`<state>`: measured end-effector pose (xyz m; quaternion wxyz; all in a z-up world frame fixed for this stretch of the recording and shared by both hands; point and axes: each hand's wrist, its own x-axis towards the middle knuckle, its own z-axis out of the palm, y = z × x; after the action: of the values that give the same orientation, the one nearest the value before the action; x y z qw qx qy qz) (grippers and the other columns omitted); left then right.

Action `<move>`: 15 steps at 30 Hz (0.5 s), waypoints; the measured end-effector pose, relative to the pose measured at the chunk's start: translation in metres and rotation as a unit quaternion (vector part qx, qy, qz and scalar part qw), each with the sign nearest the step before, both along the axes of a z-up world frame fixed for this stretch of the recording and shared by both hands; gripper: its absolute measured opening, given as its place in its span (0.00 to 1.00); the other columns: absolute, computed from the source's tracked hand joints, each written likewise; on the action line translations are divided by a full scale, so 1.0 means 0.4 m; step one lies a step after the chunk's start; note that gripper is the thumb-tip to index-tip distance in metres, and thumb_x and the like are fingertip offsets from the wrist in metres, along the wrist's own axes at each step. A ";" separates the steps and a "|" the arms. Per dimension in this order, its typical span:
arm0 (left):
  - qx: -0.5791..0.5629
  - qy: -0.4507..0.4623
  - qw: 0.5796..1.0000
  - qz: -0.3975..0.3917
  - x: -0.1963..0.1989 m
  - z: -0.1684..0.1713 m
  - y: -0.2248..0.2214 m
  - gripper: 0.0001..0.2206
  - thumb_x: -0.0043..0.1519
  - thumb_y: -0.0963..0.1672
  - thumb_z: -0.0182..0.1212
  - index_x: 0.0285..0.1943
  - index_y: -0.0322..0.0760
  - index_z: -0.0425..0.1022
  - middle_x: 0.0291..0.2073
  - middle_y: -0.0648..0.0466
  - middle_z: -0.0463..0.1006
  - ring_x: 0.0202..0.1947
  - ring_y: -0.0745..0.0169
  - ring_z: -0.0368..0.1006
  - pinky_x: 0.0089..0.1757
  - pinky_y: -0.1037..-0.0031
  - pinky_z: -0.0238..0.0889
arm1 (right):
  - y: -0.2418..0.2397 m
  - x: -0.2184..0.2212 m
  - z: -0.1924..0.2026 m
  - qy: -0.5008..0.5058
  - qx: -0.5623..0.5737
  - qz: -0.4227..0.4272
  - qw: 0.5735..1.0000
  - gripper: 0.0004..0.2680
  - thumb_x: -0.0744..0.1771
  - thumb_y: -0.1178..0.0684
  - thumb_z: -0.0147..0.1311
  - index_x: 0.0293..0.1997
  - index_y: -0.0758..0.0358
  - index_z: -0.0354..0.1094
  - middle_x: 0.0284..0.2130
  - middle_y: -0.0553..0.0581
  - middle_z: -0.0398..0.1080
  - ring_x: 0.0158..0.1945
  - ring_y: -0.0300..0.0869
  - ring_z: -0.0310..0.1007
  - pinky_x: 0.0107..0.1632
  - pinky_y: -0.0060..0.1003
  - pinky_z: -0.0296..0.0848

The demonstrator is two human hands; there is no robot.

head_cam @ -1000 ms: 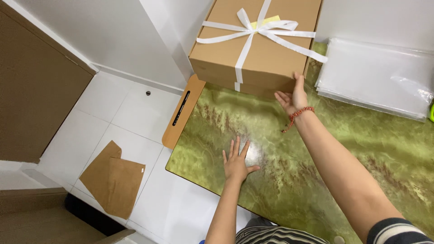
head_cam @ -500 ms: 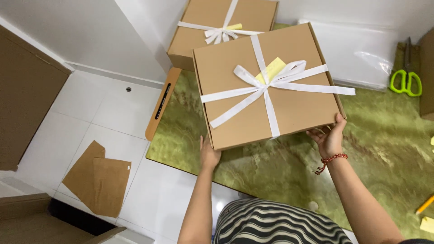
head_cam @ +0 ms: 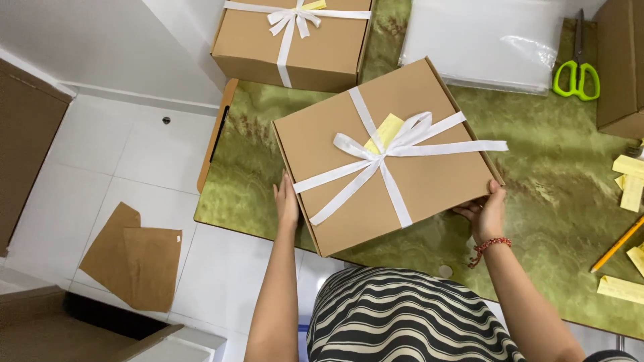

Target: Preparing a cardboard box with a plastic liner and selecting a t-shirt from a rack for packaging.

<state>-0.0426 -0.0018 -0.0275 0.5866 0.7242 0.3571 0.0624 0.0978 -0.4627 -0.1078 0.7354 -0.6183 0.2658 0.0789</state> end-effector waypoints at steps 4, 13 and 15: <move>-0.054 0.004 0.998 0.024 0.001 0.003 0.022 0.39 0.71 0.66 0.36 0.83 0.44 0.59 0.82 0.47 0.54 0.82 0.33 0.29 0.75 0.49 0.21 | 0.057 -0.046 0.251 -0.032 -0.191 0.079 0.978 0.29 0.70 0.30 0.53 0.64 0.74 0.69 0.61 0.77 0.68 0.63 0.67 0.69 0.57 0.64 0.73; -0.112 0.009 0.990 0.080 0.029 0.045 0.032 0.37 0.59 0.62 0.51 0.77 0.49 0.67 0.79 0.57 0.62 0.83 0.56 0.40 0.74 0.61 0.35 | 0.130 0.098 0.333 -0.329 -0.481 0.137 0.801 0.17 0.73 0.49 0.60 0.62 0.76 0.67 0.61 0.70 0.58 0.68 0.60 0.59 0.67 0.55 0.57; -0.153 -0.027 0.980 0.123 0.030 0.064 0.022 0.35 0.59 0.57 0.58 0.75 0.40 0.70 0.74 0.53 0.71 0.74 0.63 0.65 0.68 0.70 0.57 | 0.205 0.128 0.371 -0.423 -0.496 0.137 0.746 0.14 0.71 0.58 0.61 0.63 0.71 0.66 0.58 0.70 0.61 0.64 0.61 0.59 0.66 0.57 0.58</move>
<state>-0.0307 0.0070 -0.0019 0.6878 0.5746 0.4325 0.0985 0.1492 -0.3806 0.0405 0.3439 -0.8957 -0.1582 -0.2333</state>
